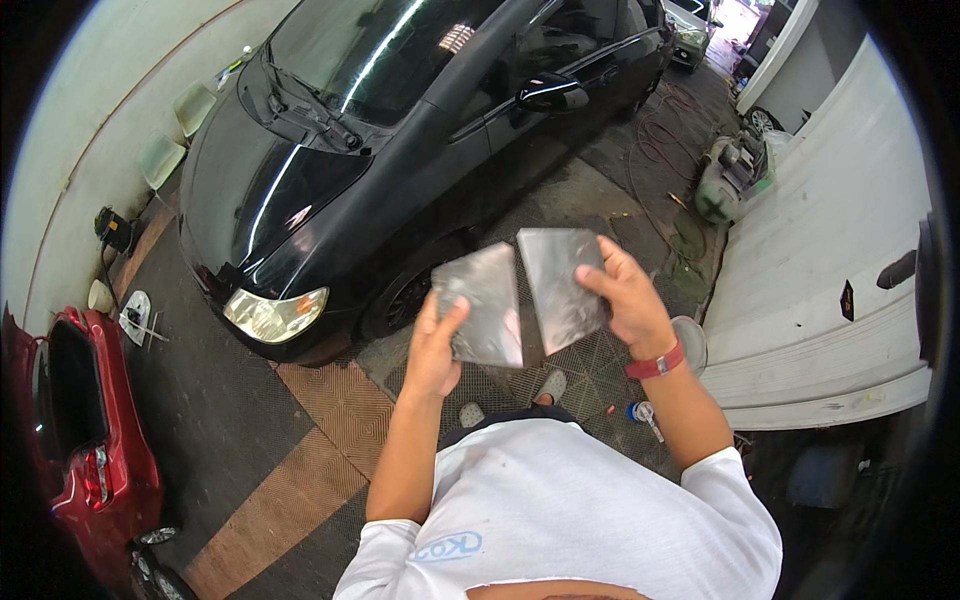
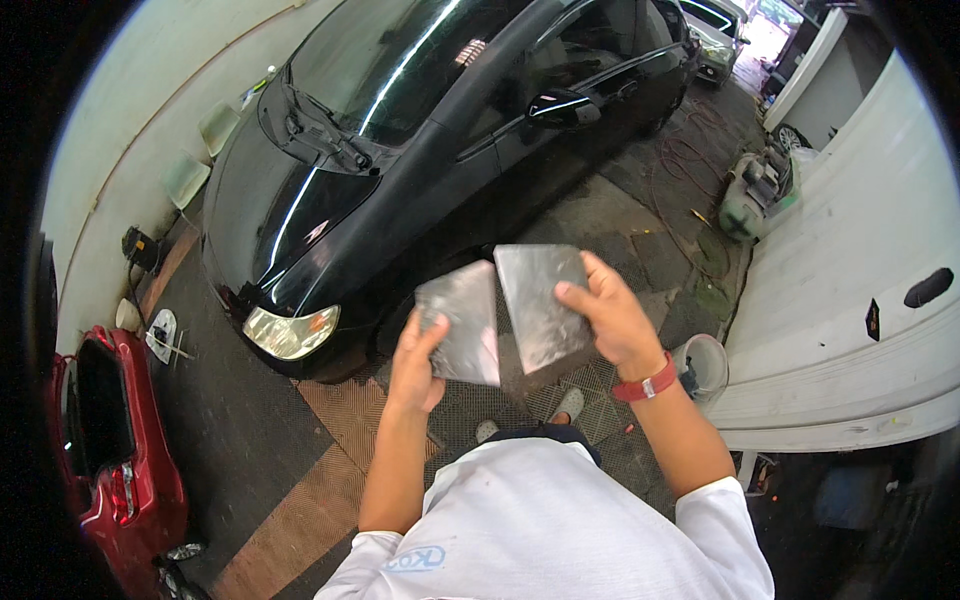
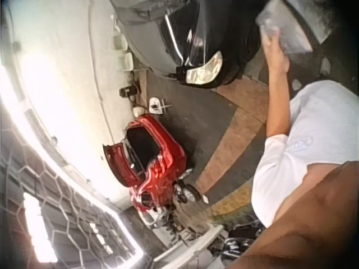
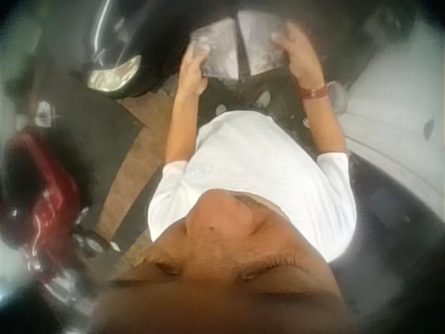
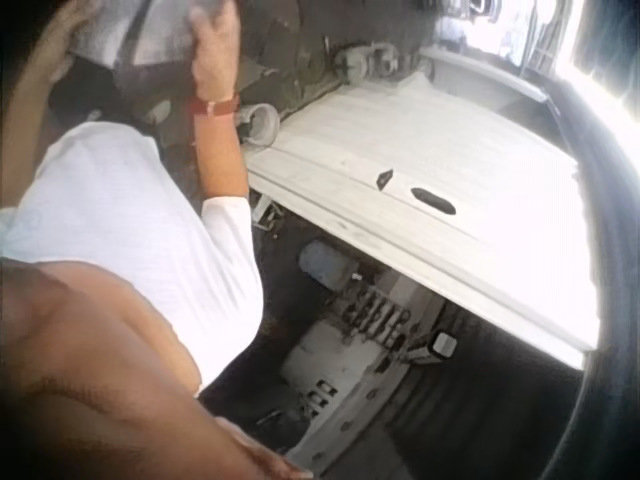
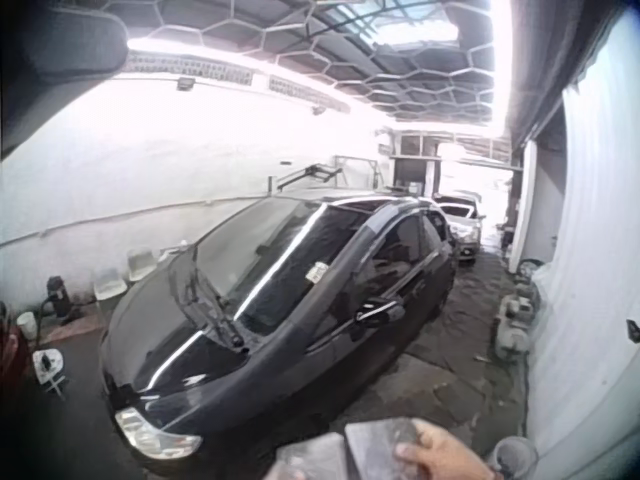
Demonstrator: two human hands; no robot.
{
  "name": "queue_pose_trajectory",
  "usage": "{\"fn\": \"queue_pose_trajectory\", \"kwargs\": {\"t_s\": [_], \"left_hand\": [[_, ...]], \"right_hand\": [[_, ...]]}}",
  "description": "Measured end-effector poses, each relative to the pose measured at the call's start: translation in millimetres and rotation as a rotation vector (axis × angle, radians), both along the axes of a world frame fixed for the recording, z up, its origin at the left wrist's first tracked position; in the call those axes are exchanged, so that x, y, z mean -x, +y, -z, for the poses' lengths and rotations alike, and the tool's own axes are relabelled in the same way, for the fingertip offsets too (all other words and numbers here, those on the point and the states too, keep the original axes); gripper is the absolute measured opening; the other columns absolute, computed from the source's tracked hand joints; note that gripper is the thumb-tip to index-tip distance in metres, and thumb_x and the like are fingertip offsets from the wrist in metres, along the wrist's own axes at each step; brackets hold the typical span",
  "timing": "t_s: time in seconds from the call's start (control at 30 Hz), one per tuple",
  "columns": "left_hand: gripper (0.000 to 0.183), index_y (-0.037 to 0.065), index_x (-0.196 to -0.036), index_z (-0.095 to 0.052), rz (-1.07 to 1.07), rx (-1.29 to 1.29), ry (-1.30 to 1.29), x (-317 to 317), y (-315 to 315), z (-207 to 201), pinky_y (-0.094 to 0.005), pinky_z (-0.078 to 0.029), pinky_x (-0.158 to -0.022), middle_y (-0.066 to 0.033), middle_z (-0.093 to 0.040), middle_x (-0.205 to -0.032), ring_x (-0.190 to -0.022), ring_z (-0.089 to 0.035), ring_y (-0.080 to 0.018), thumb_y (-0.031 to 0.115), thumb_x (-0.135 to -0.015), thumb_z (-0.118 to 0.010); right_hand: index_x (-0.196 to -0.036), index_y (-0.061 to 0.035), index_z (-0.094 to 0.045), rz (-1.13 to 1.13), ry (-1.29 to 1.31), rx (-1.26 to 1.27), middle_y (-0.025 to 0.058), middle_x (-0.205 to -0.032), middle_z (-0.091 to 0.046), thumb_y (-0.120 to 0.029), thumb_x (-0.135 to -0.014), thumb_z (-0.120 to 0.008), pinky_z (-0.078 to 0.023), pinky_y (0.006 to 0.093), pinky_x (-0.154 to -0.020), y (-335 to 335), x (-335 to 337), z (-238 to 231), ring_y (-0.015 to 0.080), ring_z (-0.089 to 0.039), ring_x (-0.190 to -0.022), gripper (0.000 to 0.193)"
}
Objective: The person sands the black exterior surface of a car with pieces of sandpaper, then applies a white substance from a container onto the sandpaper using a small flat tool.
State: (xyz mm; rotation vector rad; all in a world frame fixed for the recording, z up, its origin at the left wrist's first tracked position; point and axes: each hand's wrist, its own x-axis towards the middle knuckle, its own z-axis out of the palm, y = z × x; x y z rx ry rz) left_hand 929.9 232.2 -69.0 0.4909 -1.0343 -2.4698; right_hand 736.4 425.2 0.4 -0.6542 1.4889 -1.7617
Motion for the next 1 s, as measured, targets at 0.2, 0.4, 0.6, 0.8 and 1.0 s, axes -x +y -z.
{"fn": "queue_pose_trajectory", "kwargs": {"t_s": [0.2,0.4,0.6,0.8,1.0], "left_hand": [[0.047,0.006,-0.152,-0.052,0.116,-0.016,0.050,-3.7,-0.1,1.4,-0.0370,-0.052,-0.109,-0.0061,-0.067,-0.138,-0.126,-0.065,-0.0171,0.020,-0.108,-0.064],[0.049,0.005,-0.153,-0.051,0.038,0.084,-0.011,-1.9,1.1,6.2,-0.0354,-0.048,-0.112,-0.0065,-0.066,-0.138,-0.127,-0.062,-0.0157,0.023,-0.109,-0.064],[0.049,0.003,-0.153,-0.050,0.017,0.331,-0.044,8.5,12.9,1.0,-0.0337,-0.046,-0.111,-0.0080,-0.065,-0.138,-0.126,-0.060,-0.0152,0.027,-0.111,-0.062],[0.047,0.000,-0.150,-0.051,-0.241,0.625,-0.242,10.8,2.2,13.9,-0.0341,-0.047,-0.109,-0.0113,-0.064,-0.137,-0.124,-0.061,-0.0176,0.025,-0.111,-0.062],[0.045,0.001,-0.151,-0.049,-0.520,0.155,-0.016,15.5,-6.0,32.8,-0.0353,-0.049,-0.108,-0.0117,-0.063,-0.139,-0.123,-0.063,-0.0205,0.019,-0.111,-0.059]], "right_hand": [[-0.133,0.0004,-0.059,-0.236,-0.163,-0.096,0.0038,-0.121,-0.073,-0.011,-0.099,-0.078,-0.055,0.0288,-0.098,13.0,4.1,32.6,0.0100,-0.070,-0.105,0.040],[-0.124,-0.0061,-0.058,-0.107,0.529,-0.287,0.0093,-0.114,-0.074,0.001,-0.096,-0.063,-0.054,0.0331,-0.093,6.7,7.3,-10.6,0.0177,-0.071,-0.103,0.029],[-0.138,-0.0167,-0.066,0.095,1.596,-0.297,0.0094,-0.125,-0.068,0.003,-0.088,-0.060,-0.043,0.0536,-0.114,-30.6,-29.0,-30.6,0.0342,-0.062,-0.125,0.054],[-0.139,-0.0277,-0.068,-0.261,1.568,-0.328,0.0049,-0.136,-0.064,0.002,-0.087,-0.064,-0.032,0.0635,-0.121,-13.7,-50.3,12.7,0.0311,-0.055,-0.137,0.060],[-0.140,-0.0306,-0.067,-0.382,1.622,-0.300,0.0040,-0.144,-0.061,0.002,-0.085,-0.066,-0.024,0.0695,-0.124,-2.3,-59.4,-21.8,0.0311,-0.055,-0.141,0.064]]}}
